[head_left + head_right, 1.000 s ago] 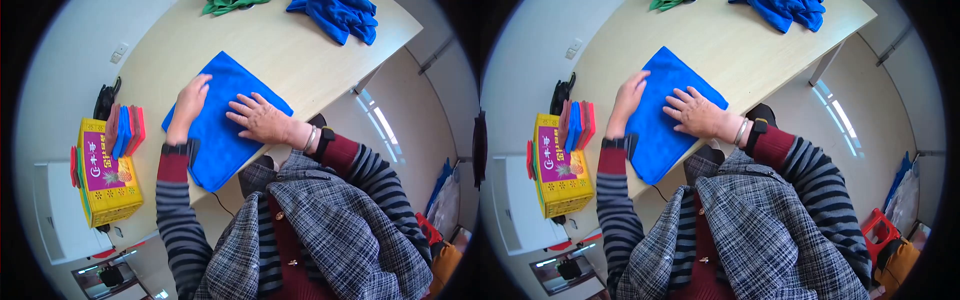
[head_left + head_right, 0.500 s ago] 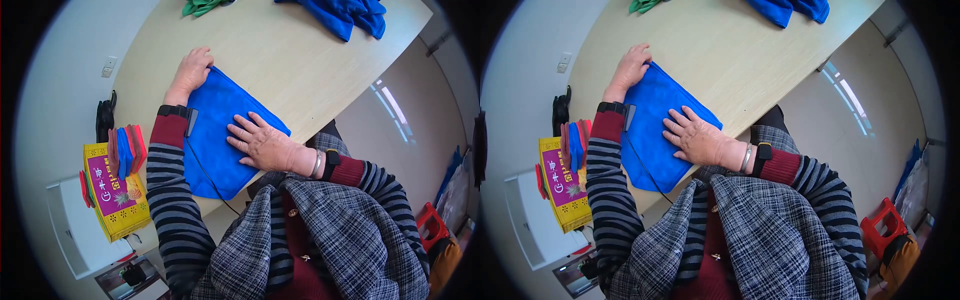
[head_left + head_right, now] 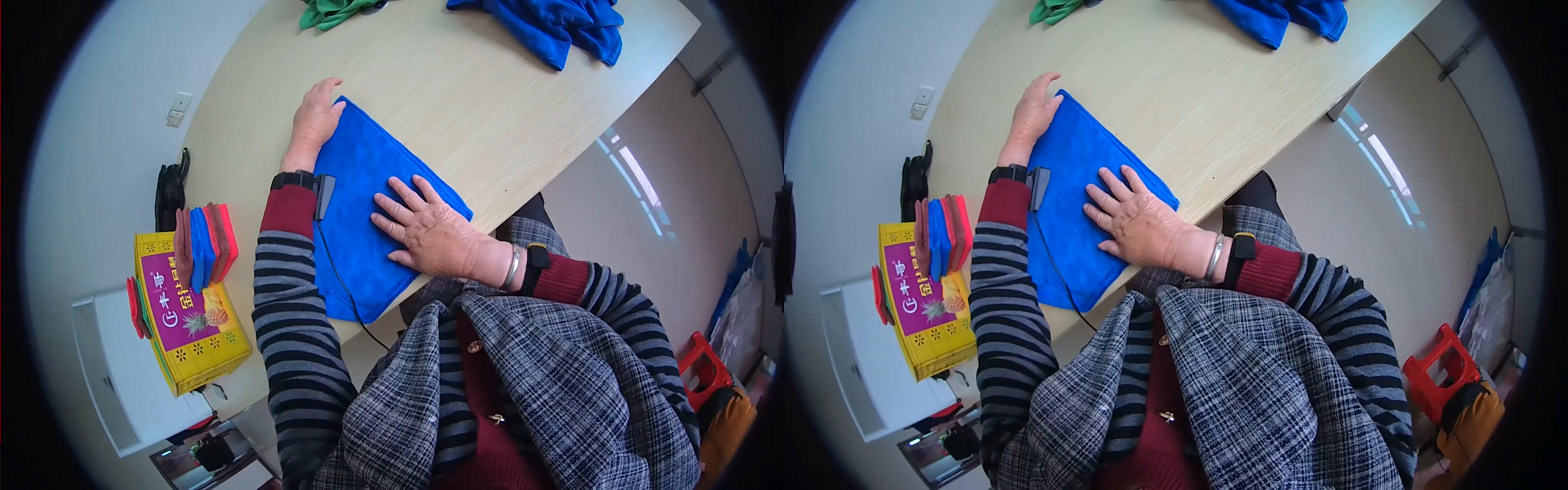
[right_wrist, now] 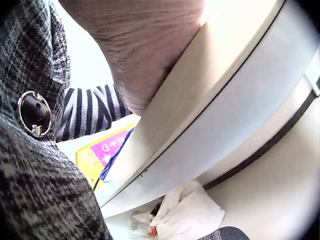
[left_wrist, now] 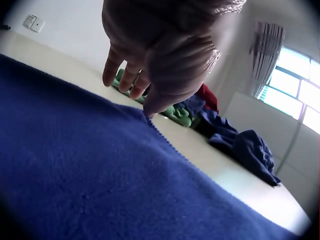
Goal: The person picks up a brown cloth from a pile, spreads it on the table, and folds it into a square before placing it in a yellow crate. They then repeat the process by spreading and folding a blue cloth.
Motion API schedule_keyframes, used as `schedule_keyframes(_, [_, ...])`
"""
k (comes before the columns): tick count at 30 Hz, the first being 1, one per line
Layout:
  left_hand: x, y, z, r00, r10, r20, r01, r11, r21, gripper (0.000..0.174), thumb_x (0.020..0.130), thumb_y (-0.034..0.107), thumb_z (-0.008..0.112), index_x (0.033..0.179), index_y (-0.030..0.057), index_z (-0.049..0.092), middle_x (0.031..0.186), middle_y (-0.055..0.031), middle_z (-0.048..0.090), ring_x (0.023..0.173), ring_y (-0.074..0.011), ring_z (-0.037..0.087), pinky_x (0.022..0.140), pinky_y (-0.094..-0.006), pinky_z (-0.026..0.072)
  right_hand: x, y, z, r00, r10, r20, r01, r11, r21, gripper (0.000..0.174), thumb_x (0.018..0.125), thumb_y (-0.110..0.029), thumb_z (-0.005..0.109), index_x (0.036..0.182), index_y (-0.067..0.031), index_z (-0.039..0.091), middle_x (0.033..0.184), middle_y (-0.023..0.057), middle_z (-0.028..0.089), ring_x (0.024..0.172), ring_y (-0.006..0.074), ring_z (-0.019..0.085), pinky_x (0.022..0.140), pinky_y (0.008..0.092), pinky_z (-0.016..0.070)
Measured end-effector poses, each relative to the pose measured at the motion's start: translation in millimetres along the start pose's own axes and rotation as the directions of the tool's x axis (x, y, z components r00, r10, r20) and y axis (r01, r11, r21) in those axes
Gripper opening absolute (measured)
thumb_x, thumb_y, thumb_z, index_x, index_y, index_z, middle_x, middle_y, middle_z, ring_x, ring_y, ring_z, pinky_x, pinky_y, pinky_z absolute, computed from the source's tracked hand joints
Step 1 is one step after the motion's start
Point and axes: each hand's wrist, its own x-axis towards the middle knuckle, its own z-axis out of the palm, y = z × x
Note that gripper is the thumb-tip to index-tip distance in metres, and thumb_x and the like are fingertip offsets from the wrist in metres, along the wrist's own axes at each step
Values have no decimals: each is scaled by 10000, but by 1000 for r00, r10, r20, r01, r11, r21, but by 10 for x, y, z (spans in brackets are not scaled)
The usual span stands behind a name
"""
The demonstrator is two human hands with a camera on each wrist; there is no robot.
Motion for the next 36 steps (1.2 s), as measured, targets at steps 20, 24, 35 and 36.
schedule_keyframes(20, [-2383, -888, -374, 879, -457, 139, 425, 881, 206, 703, 1002, 519, 491, 1577, 164, 297, 1623, -183, 269, 1508, -374, 218, 1191, -544, 218, -5, -116, -13, 996, -56, -66, 50, 994, -100, 592, 972, -482, 544, 1457, -144, 502, 1553, 110, 409, 1471, 343, 304, 1215, 534, 186])
schedule_keyframes(24, [-1991, -471, -360, 915, -376, 147, 337, 912, 233, 708, 999, 539, 483, 1583, 189, 289, 1633, -178, 253, 1510, -378, 213, 1192, -560, 210, -32, -205, -83, 997, -49, -63, 40, 991, -130, 567, 963, -445, 578, 1443, -150, 514, 1541, 116, 418, 1464, 345, 316, 1212, 537, 197])
schedule_keyframes(35, [-1190, -435, -76, 892, -340, 299, 327, 940, 93, 736, 1003, 597, 430, 1576, 154, 303, 1641, -150, 253, 1524, -338, 204, 1220, -462, 200, -166, -271, -23, 992, -85, -90, 81, 996, -46, 489, 951, -423, 596, 1387, -201, 574, 1497, 84, 468, 1448, 309, 345, 1204, 545, 207])
schedule_keyframes(36, [-1193, -549, -57, 912, -304, 277, 299, 952, 63, 731, 1006, 581, 443, 1570, 134, 313, 1635, -155, 269, 1520, -329, 220, 1219, -438, 208, -145, -256, -37, 994, -76, -82, 73, 997, -39, 490, 957, -412, 592, 1400, -203, 562, 1508, 85, 458, 1455, 308, 337, 1210, 545, 196])
